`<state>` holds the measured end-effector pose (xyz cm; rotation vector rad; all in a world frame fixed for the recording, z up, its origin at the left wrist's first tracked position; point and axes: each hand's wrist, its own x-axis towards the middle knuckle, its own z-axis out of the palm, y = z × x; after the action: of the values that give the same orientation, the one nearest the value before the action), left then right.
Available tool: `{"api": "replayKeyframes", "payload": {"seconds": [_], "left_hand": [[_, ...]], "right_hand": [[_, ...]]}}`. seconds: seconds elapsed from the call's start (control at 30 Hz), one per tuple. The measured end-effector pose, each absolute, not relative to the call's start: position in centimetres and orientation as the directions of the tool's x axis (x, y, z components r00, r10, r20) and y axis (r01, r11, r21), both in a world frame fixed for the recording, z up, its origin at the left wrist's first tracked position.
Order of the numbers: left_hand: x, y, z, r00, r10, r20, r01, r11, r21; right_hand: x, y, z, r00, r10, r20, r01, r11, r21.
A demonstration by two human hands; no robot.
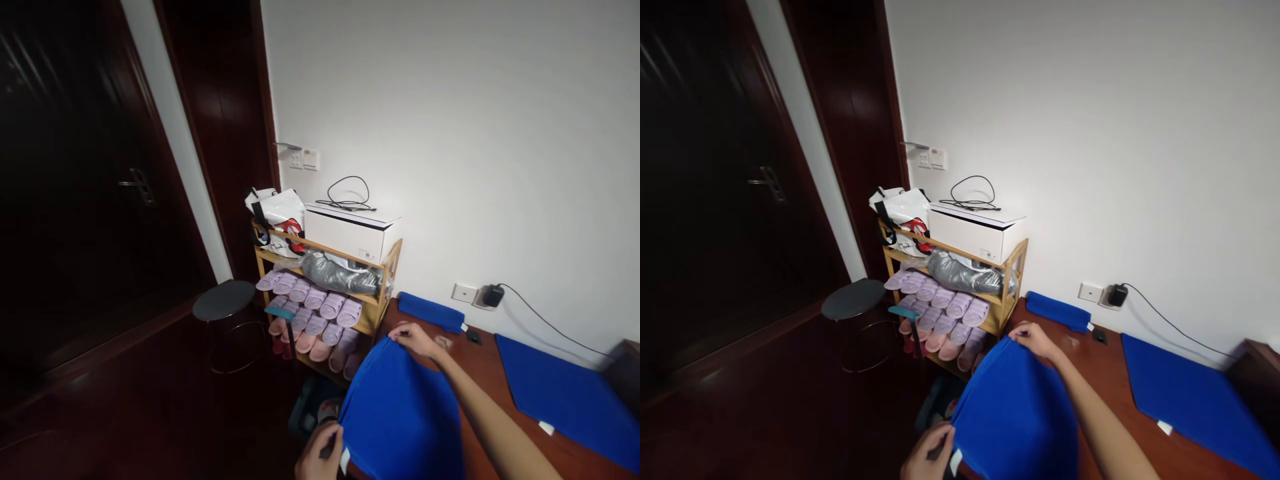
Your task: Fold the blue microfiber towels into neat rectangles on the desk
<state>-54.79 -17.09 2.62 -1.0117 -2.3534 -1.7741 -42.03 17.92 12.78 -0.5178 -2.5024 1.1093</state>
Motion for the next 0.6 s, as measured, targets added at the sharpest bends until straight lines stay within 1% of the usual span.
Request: {"api": "replayKeyframes", "payload": {"seconds": [0.1,0.2,0.27,0.37,0.43,0.53,0.6], "left_hand": [[-55.9,-16.9,7.8,-0.740,0.481,0.469,0.574,0.089,0.814],[-56.1,-16.2,13.0,-0.653,0.501,0.568,0.652,-0.008,0.758],[-55.6,-15.6,16.2,-0.594,0.520,0.614,0.684,-0.075,0.725],[-54.5,-14.5,20.7,-0.503,0.539,0.675,0.712,-0.184,0.678],[-53.6,-13.6,23.3,-0.443,0.547,0.710,0.726,-0.246,0.642],[-52.5,-12.2,26.0,-0.375,0.591,0.714,0.726,-0.292,0.623],[-51.9,-11.2,26.9,-0.347,0.632,0.693,0.701,-0.316,0.639]], "right_hand": [[-36.4,17.1,18.1,-0.838,0.475,0.268,0.119,0.638,-0.761],[-30.5,15.2,22.7,-0.801,0.511,0.312,0.122,0.649,-0.751],[-27.0,13.9,24.7,-0.768,0.541,0.342,0.117,0.644,-0.756],[-22.8,12.1,26.1,-0.700,0.601,0.386,0.088,0.609,-0.788],[-20.6,11.1,26.3,-0.660,0.653,0.371,0.077,0.550,-0.832],[-17.9,9.6,26.1,-0.602,0.730,0.325,0.078,0.458,-0.886],[-16.5,8.5,25.9,-0.537,0.774,0.336,0.074,0.440,-0.895]]}}
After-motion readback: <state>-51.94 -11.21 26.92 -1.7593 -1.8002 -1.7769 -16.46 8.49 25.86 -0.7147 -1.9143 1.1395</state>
